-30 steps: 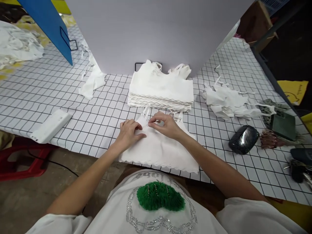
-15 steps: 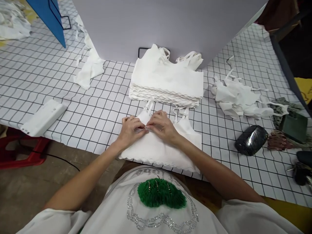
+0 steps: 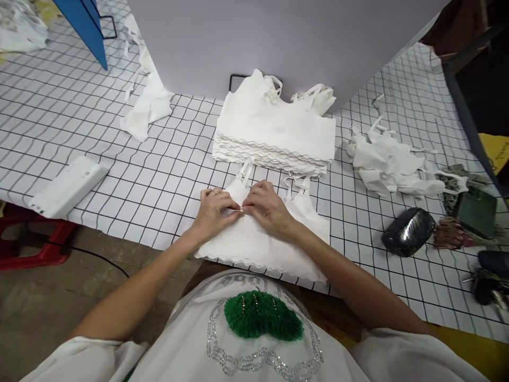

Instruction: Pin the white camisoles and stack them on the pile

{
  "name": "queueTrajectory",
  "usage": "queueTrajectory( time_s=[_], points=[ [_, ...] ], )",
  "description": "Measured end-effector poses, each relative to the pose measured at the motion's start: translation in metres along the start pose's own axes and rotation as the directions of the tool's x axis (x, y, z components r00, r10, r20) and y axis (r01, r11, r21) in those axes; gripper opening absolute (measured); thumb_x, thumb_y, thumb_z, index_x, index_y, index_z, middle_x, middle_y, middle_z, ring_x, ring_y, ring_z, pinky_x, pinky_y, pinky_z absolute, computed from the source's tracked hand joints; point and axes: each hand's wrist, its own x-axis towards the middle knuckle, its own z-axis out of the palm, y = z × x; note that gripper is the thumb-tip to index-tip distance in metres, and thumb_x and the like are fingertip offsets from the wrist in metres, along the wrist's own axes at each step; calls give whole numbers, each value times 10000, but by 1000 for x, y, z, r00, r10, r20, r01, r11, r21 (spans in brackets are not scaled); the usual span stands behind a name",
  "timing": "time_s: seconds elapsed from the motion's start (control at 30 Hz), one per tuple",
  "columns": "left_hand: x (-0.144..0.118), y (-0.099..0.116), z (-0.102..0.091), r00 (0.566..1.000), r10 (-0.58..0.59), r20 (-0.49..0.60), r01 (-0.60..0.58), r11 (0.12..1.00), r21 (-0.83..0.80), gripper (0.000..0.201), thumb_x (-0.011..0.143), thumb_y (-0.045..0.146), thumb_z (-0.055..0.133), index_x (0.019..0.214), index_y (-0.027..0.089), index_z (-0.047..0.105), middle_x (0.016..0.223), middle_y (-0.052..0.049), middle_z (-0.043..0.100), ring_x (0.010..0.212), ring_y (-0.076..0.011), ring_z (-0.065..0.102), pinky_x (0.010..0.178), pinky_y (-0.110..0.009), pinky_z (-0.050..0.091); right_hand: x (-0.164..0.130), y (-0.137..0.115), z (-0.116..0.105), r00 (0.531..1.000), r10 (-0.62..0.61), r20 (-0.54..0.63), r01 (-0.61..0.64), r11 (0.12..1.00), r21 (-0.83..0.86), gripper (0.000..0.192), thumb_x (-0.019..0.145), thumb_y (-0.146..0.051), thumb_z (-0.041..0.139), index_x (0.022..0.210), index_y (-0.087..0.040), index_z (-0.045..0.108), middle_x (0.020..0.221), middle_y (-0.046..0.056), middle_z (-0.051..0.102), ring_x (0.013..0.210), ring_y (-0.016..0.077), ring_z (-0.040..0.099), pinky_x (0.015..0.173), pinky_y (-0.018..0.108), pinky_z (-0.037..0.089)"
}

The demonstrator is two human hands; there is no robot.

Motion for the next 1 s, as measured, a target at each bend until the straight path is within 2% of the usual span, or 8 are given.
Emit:
queueTrajectory(
  time_s=[0.2, 0.33, 0.4, 0.47, 0.57, 0.77, 0.9, 1.0],
  points=[
    [1, 0, -2, 999, -34, 13, 34, 999, -31, 147, 814, 369, 764, 722, 255, 758, 725, -8, 688, 845, -229, 566, 912, -437, 299, 12, -11, -22, 935, -169, 311, 237, 951, -199, 400, 999, -70, 329, 741, -190, 609, 772, 50, 573, 930, 227, 454, 1096, 640, 204],
    [2, 2, -8, 997, -45, 61, 50, 995, -81, 112, 791, 331, 777, 724, 246, 749, 753, -2, 708, 875, -236, 583, 952, -454, 297, 37, 0, -41, 891, -122, 437, 196, 972, -128, 246, 982, -223, 538, 761, -189, 640, 702, 13, 524, 831, 199, 461, 1073, 663, 212],
    [2, 3, -13, 994, -37, 106, 47, 994, -95, 113, 767, 339, 792, 744, 239, 743, 811, -8, 732, 906, -251, 588, 953, -458, 308, 56, 8, -54, 904, -50, 424, 101, 990, -97, 232, 928, -382, 656, 795, -192, 654, 714, 5, 517, 790, 185, 462, 1031, 620, 277],
    [2, 3, -16, 991, -31, 133, 42, 996, -80, 136, 758, 355, 792, 764, 232, 733, 844, -16, 743, 918, -263, 584, 937, -461, 324, 78, 12, -65, 927, -3, 374, 36, 996, -80, 337, 943, -477, 615, 763, -193, 626, 683, -2, 493, 784, 187, 459, 991, 557, 320],
    [3, 3, -19, 987, -29, 160, 36, 998, -43, 122, 780, 341, 759, 779, 226, 718, 827, -15, 735, 907, -261, 576, 937, -470, 334, 106, 15, -73, 949, -26, 315, 57, 994, -89, 432, 1021, -441, 468, 676, -191, 535, 619, -4, 461, 837, 207, 454, 991, 526, 302],
    [5, 2, -19, 981, -30, 191, 32, 999, -8, 114, 789, 343, 734, 801, 232, 711, 839, -14, 733, 932, -266, 595, 979, -500, 348, 125, 27, -58, 972, -41, 232, 89, 975, -202, 377, 1029, -329, 447, 693, -180, 533, 671, 28, 543, 904, 228, 450, 1009, 557, 259],
    [3, -4, -16, 989, -11, 144, 8, 1000, 23, 148, 791, 382, 740, 821, 241, 705, 875, -31, 727, 937, -280, 613, 979, -518, 376, 114, 33, -53, 979, 4, 203, 30, 986, -165, 257, 1013, -284, 463, 861, -170, 636, 955, 85, 666, 1013, 252, 471, 1026, 592, 258],
    [-1, -9, -20, 1000, 10, 27, -12, 999, 48, 267, 793, 454, 746, 968, 257, 708, 995, -58, 696, 984, -300, 624, 968, -526, 407, 96, 43, -72, 998, 35, 44, -32, 997, -72, 223, 985, -309, 528, 1137, -196, 645, 1253, 108, 630, 1166, 269, 472, 1052, 574, 291]
  ],
)
